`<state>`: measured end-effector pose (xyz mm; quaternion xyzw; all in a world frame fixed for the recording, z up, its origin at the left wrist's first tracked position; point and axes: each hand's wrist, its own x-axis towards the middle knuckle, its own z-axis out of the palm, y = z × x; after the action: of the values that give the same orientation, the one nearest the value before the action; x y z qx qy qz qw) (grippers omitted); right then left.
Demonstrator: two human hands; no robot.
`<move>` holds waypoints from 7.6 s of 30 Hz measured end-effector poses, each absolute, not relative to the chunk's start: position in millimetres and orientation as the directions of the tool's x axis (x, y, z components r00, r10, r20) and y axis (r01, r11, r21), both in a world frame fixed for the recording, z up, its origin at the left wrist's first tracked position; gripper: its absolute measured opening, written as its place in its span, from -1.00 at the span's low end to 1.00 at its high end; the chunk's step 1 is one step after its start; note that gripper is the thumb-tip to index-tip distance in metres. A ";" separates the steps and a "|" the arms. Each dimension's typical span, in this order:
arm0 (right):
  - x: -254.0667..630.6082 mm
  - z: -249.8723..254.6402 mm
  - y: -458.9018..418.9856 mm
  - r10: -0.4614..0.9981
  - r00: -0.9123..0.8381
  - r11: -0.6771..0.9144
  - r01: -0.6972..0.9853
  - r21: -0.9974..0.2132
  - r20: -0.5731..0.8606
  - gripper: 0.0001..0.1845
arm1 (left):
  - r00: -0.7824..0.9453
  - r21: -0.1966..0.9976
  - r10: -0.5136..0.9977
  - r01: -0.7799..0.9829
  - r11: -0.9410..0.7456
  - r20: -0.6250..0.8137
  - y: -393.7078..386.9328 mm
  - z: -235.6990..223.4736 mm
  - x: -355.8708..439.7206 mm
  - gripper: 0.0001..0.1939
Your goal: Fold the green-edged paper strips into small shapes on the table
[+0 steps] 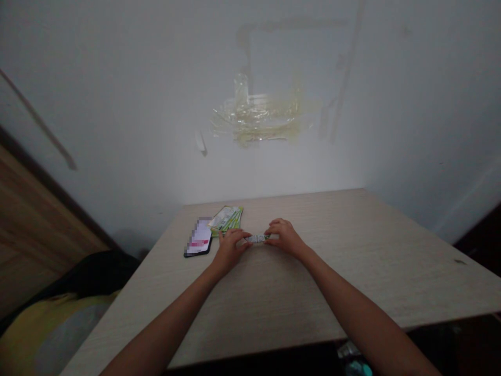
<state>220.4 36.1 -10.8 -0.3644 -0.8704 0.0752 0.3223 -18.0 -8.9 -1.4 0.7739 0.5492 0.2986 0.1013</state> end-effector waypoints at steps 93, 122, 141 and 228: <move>215.4 -16.5 27.0 0.726 -0.433 0.624 0.742 -0.245 0.534 -0.69 | 0.172 0.144 0.830 0.947 -0.288 0.531 -13.0 -4.2 -21.9 -0.69; 212.5 -20.2 26.2 0.760 -0.543 0.650 0.627 -0.429 0.357 -0.60 | 0.091 0.070 0.862 0.987 -0.144 0.498 -6.7 -3.3 -25.9 -0.61; 211.4 -16.6 23.1 0.769 -0.544 0.639 0.631 -0.439 0.337 -0.60 | 0.099 0.107 0.829 0.976 -0.188 0.551 -17.5 11.6 -19.8 -0.68; 220.8 -6.2 28.2 0.844 -0.451 0.518 0.552 -0.653 0.288 -0.74 | 0.334 0.336 0.860 0.817 -0.469 0.386 -14.4 -1.1 -15.9 -0.48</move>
<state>220.8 28.2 -6.2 -0.4274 -0.8170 0.2414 0.3027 -15.9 -14.4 -1.1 0.8157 0.5138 0.2625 0.0406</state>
